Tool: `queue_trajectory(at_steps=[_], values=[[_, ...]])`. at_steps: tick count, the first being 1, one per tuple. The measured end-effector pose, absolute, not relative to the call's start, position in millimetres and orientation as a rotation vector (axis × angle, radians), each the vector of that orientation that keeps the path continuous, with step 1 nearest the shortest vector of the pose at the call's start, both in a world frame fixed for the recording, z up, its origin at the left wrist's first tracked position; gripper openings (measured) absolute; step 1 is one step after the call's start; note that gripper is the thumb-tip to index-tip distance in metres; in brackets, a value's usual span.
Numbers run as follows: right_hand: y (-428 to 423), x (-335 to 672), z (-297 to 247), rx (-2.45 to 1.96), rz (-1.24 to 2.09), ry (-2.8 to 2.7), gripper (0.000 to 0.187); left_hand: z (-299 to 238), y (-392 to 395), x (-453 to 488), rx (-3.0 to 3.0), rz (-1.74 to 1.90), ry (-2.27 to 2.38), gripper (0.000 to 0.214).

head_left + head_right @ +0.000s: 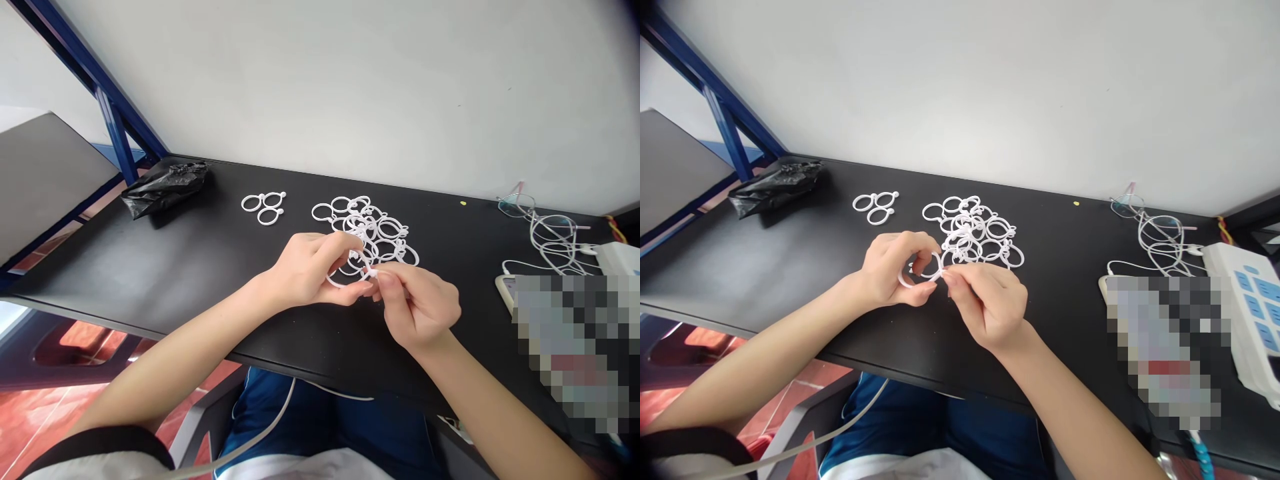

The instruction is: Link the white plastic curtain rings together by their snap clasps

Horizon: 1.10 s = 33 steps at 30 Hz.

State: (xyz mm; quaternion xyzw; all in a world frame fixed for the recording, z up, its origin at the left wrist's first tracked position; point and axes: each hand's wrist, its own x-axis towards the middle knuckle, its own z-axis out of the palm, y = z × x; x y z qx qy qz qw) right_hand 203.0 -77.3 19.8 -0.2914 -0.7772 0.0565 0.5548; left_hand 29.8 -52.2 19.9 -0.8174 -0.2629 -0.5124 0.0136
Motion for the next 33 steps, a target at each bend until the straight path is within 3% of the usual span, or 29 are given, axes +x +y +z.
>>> queue_trajectory(at_steps=[17, 26, 33], values=[[-79.2, 198.9, 18.3, -0.740, 0.154, -1.842, 0.021, 19.1, -51.3, 30.6, -2.480, -1.515, -0.839, 0.040], [-75.9, 201.5, 22.1, -0.783, 0.119, -1.783, 0.022, 21.4, -43.1, 20.4, -2.348, -1.403, -1.009, 0.041], [-78.7, 197.6, 23.5, -0.674, 0.164, -1.911, 0.017, 22.2, -40.8, 20.2, -2.284, -1.189, -1.385, 0.029]])
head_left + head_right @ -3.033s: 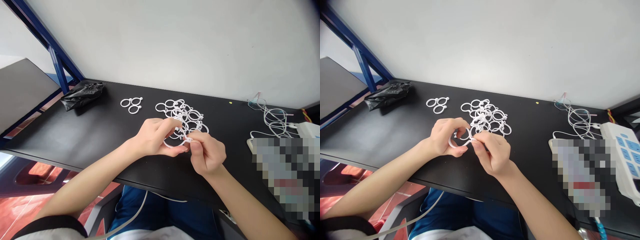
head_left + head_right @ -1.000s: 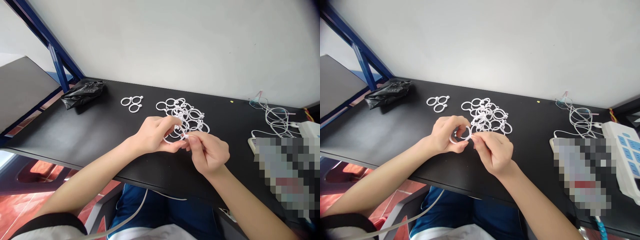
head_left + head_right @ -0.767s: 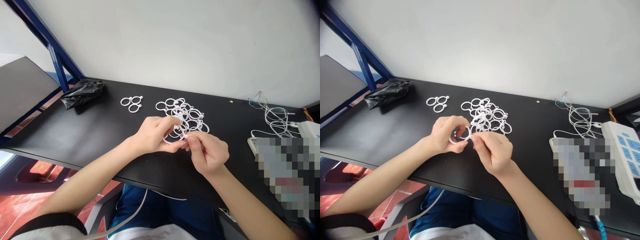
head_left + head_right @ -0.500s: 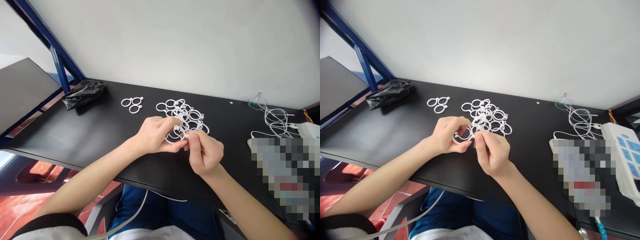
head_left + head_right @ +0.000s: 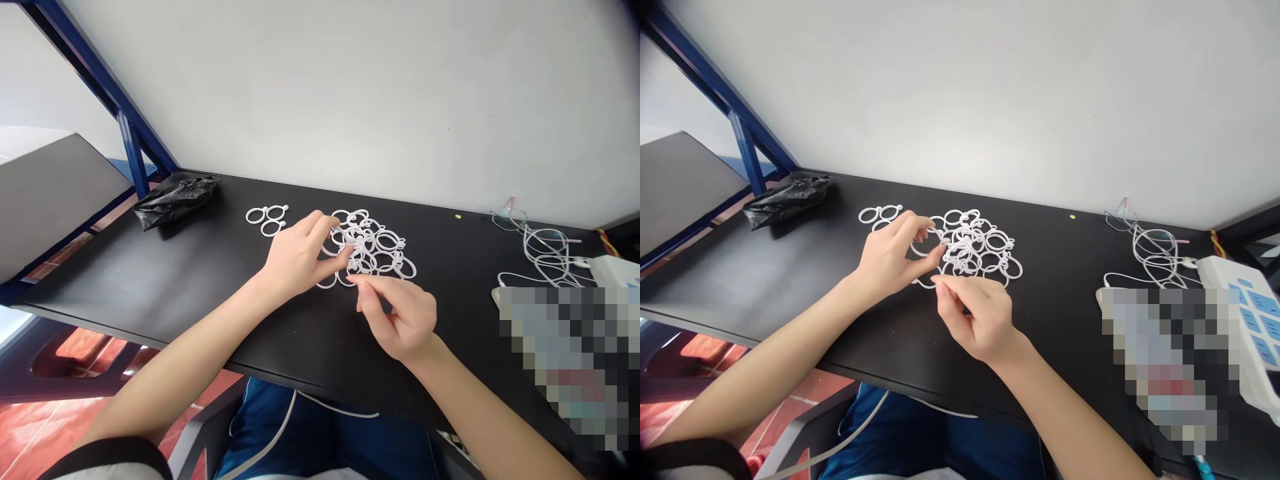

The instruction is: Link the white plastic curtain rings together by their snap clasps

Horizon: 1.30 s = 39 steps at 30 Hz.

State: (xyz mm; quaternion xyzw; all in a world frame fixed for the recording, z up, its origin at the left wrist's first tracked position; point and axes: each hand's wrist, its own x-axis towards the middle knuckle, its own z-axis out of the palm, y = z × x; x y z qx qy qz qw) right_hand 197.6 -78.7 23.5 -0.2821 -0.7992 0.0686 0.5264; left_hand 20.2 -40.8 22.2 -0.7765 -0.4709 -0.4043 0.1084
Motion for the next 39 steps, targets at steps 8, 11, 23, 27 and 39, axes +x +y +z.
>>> queue_trajectory(at_steps=[8, 11, 23, 27, 39], values=[[-67.6, 202.2, 23.7, -0.821, 0.349, -2.084, 0.018, 24.6, -33.5, 10.7, -2.233, -0.763, -1.837, 0.032], [-66.1, 203.1, 21.0, -0.919, 0.474, -2.201, 0.020, 22.0, -30.9, 7.9, -2.252, -0.453, -1.965, 0.031], [-67.5, 203.3, 17.0, -0.936, 0.584, -2.297, 0.022, 18.0, -18.8, -13.9, -2.153, -0.129, -2.104, 0.037], [-68.1, 203.0, 16.6, -0.947, 0.603, -2.300, 0.022, 16.7, -19.1, -14.1, -2.175, -0.008, -2.080, 0.035], [-69.4, 200.7, 13.2, -0.950, 0.678, -2.296, 0.014, 17.3, -18.3, -12.8, -2.214, -0.090, -2.032, 0.029]])
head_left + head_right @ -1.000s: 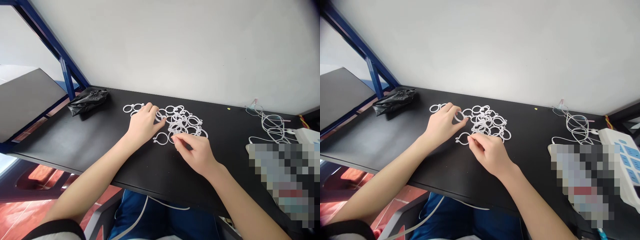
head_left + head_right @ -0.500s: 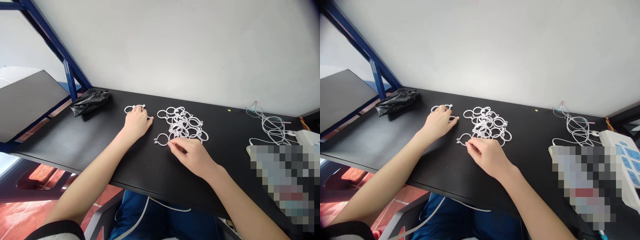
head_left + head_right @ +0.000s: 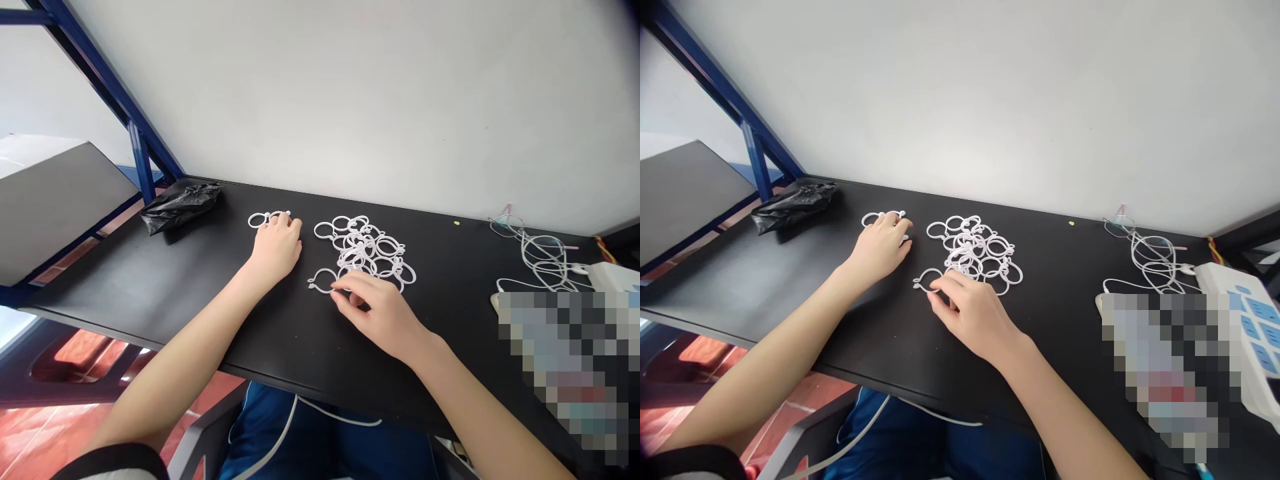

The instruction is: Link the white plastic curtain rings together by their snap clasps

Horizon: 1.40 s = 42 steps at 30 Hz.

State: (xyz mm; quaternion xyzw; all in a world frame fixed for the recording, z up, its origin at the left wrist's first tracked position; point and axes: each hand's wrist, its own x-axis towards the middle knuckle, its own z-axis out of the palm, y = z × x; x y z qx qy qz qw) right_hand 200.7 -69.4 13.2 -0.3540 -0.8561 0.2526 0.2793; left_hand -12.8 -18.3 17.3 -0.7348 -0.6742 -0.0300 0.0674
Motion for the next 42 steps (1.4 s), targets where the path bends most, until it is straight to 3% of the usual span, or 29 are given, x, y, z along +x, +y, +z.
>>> queue_trajectory(at_steps=[7, 14, 18, 22, 31, 42], values=[[-73.7, 195.9, 10.1, -1.025, 0.766, -2.461, 0.028, 17.2, -20.6, -3.0, -2.404, -0.380, -1.906, 0.025], [-71.3, 195.0, 11.2, -1.082, 0.720, -2.495, 0.022, 10.4, -19.7, -2.2, -2.457, -0.594, -1.804, 0.022], [-73.2, 193.1, 13.4, -1.067, 0.691, -2.532, 0.007, 9.5, -20.1, 0.3, -2.501, -0.717, -1.737, 0.021], [-76.1, 189.6, 12.8, -0.960, 0.668, -2.602, 0.017, 14.4, -23.3, 2.7, -2.655, -0.837, -1.475, 0.028], [-77.8, 189.7, 16.2, -0.737, 0.678, -1.767, 0.009, 17.6, -33.8, 11.5, -2.785, -1.425, -0.772, 0.067], [-85.5, 188.6, 18.0, -0.790, 0.758, -1.545, 0.012, 12.7, -41.6, 23.2, -2.708, -1.478, -0.666, 0.067]])
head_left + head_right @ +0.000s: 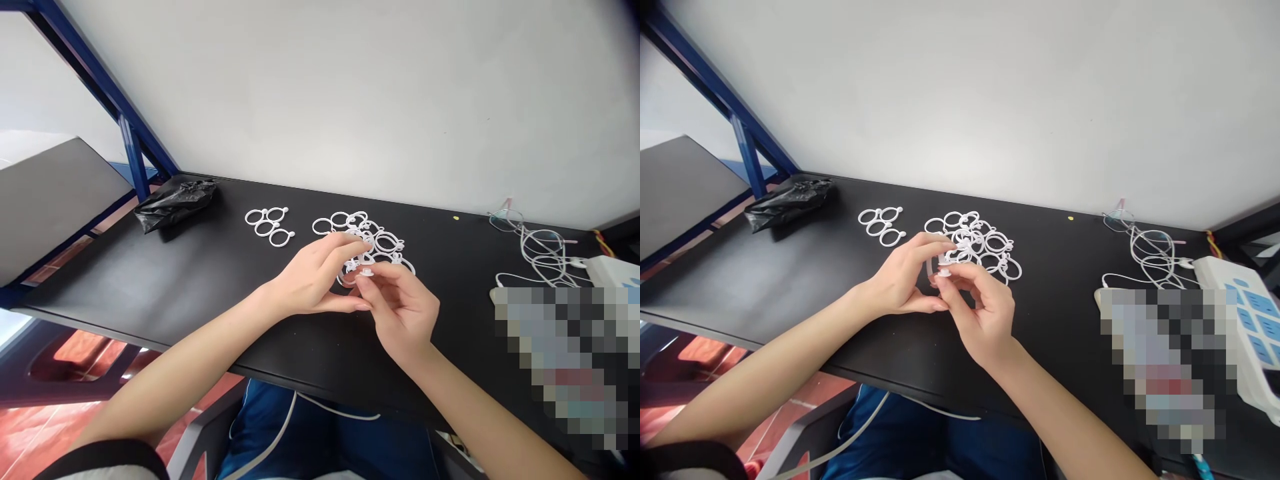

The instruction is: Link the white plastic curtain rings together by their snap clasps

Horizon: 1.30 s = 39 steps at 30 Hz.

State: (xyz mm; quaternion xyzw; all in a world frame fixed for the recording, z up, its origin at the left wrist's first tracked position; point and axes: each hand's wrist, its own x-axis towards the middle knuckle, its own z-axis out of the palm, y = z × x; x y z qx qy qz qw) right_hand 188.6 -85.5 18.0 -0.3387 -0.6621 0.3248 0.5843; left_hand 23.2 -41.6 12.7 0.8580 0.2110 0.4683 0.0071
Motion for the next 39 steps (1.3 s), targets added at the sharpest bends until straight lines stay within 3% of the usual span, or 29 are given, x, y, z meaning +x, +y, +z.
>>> queue_trajectory(at_steps=[10, 17, 25, 39], values=[[-78.2, 193.3, 16.0, -0.827, 0.554, -1.557, 0.004, 18.4, -45.5, 22.8, 2.810, 1.302, 0.745, 0.029], [-79.9, 190.9, 15.7, -0.810, 0.510, -1.489, 0.017, 15.9, -45.4, 24.1, 2.803, 1.345, 0.699, 0.018], [-78.9, 191.1, 15.4, -0.828, 0.475, -1.550, 0.012, 16.8, -46.3, 27.2, 2.759, 1.388, 0.661, 0.019], [-75.2, 190.8, 14.1, -0.627, 0.353, -1.709, 0.017, 15.5, -49.5, 26.1, 2.742, 1.304, 1.014, 0.031]])
